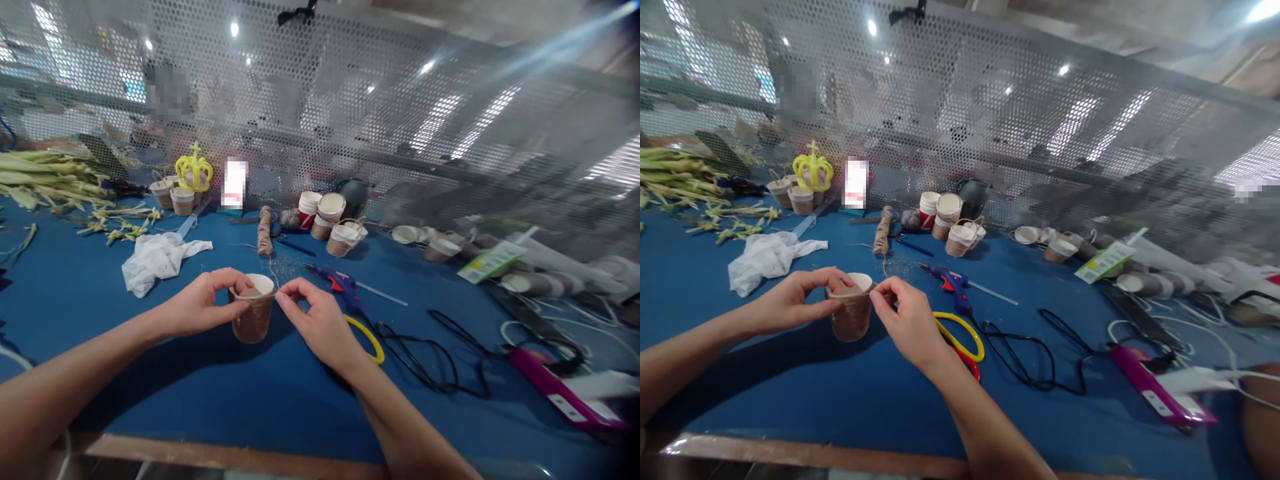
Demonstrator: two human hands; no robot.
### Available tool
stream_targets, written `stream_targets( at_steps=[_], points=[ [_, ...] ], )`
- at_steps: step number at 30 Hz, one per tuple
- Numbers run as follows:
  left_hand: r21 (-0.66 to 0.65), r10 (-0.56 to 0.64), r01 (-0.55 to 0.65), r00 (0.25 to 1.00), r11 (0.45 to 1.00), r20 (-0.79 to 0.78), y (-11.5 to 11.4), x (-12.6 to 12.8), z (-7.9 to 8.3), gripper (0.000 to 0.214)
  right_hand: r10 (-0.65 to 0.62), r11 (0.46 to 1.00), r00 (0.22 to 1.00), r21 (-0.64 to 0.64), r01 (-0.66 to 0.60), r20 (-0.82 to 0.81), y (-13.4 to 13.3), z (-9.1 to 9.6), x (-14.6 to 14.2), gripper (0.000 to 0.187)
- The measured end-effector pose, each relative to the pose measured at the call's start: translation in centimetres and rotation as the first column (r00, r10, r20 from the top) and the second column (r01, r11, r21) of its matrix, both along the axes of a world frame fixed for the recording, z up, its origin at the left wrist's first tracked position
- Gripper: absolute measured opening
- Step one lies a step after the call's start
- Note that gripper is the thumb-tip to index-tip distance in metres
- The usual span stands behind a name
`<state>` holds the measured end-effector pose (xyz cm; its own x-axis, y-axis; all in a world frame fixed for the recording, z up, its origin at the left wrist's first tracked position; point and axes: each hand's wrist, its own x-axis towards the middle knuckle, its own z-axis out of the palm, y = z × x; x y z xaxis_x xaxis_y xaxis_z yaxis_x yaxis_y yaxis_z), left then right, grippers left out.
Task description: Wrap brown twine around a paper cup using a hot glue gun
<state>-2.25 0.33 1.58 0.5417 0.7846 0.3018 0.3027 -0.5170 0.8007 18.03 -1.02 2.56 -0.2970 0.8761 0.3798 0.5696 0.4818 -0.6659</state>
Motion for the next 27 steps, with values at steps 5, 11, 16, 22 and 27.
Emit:
stream_targets(
  at_steps=[5,11,16,22,27],
  points=[
    [0.001,-0.002,0.002,1.000,1.000,-0.001,-0.01,0.03,0.08,0.011,-0.005,0.999,1.000,0.050,0.005,0.009,0.32,-0.24,0.02,0.011],
    [0.009,-0.021,0.020,1.000,1.000,0.021,0.07,-0.03,-0.10,0.011,0.010,0.997,1.000,0.082,-0.010,0.004,0.59,-0.46,0.05,0.011],
    [-0.011,-0.069,0.069,0.997,0.998,0.040,0.10,-0.37,0.06,0.009,0.058,0.987,0.997,0.152,-0.050,-0.054,0.61,-0.44,0.20,0.011],
    [-0.138,-0.159,0.168,0.984,0.976,0.079,0.08,-0.78,0.39,0.009,0.194,0.981,0.963,0.013,-0.195,-0.187,0.22,-0.08,0.56,0.011],
    [-0.163,-0.187,0.191,0.981,0.968,0.043,0.50,-0.96,0.39,0.008,0.247,0.964,0.935,-0.032,-0.263,-0.254,0.32,-0.24,0.56,0.011]
  ],
)
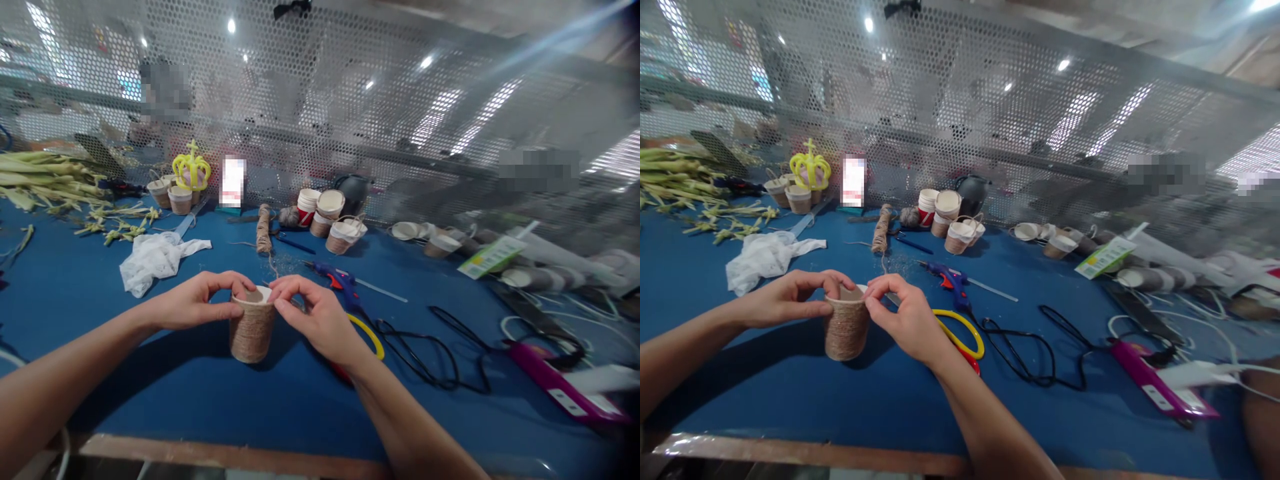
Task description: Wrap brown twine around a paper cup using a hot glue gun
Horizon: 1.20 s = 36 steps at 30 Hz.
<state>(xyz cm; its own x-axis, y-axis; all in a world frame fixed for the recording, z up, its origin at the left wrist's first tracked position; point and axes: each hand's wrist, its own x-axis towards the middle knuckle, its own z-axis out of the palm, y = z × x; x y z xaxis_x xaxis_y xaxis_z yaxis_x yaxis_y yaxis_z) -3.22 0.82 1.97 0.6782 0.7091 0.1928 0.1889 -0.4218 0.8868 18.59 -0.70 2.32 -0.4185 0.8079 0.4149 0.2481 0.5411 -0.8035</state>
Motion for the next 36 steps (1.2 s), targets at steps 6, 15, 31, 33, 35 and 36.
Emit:
stream_targets(
  at_steps=[6,15,31,33,35,36],
  points=[
    [0.178,0.055,-0.048,0.998,0.983,-0.035,0.0,0.2,-0.1,0.009,-0.016,0.999,1.000,-0.049,0.015,-0.014,-0.2,-0.2,-0.4,0.012],
    [0.214,0.238,-0.238,0.971,0.947,0.030,-1.6,2.2,0.1,0.008,-0.054,0.998,0.998,-0.017,0.054,0.030,-1.0,0.1,-1.3,0.013],
    [0.110,0.249,-0.253,0.967,0.961,0.052,-1.7,2.0,0.0,0.010,-0.097,0.989,0.993,0.117,0.089,0.060,-1.4,-0.3,-1.2,0.014],
    [0.111,0.249,-0.253,0.967,0.961,0.054,-1.7,1.9,-0.1,0.008,-0.104,0.986,0.992,0.141,0.093,0.072,-1.5,-0.2,-1.1,0.014],
    [0.104,0.256,-0.262,0.965,0.960,0.063,-1.4,1.7,-0.2,0.007,-0.128,0.979,0.988,0.168,0.111,0.092,-1.5,-0.2,-0.9,0.012],
    [0.095,0.263,-0.269,0.962,0.959,0.070,-1.3,1.6,-0.3,0.008,-0.143,0.977,0.984,0.176,0.123,0.107,-1.4,-0.1,-0.8,0.011]
  ],
)
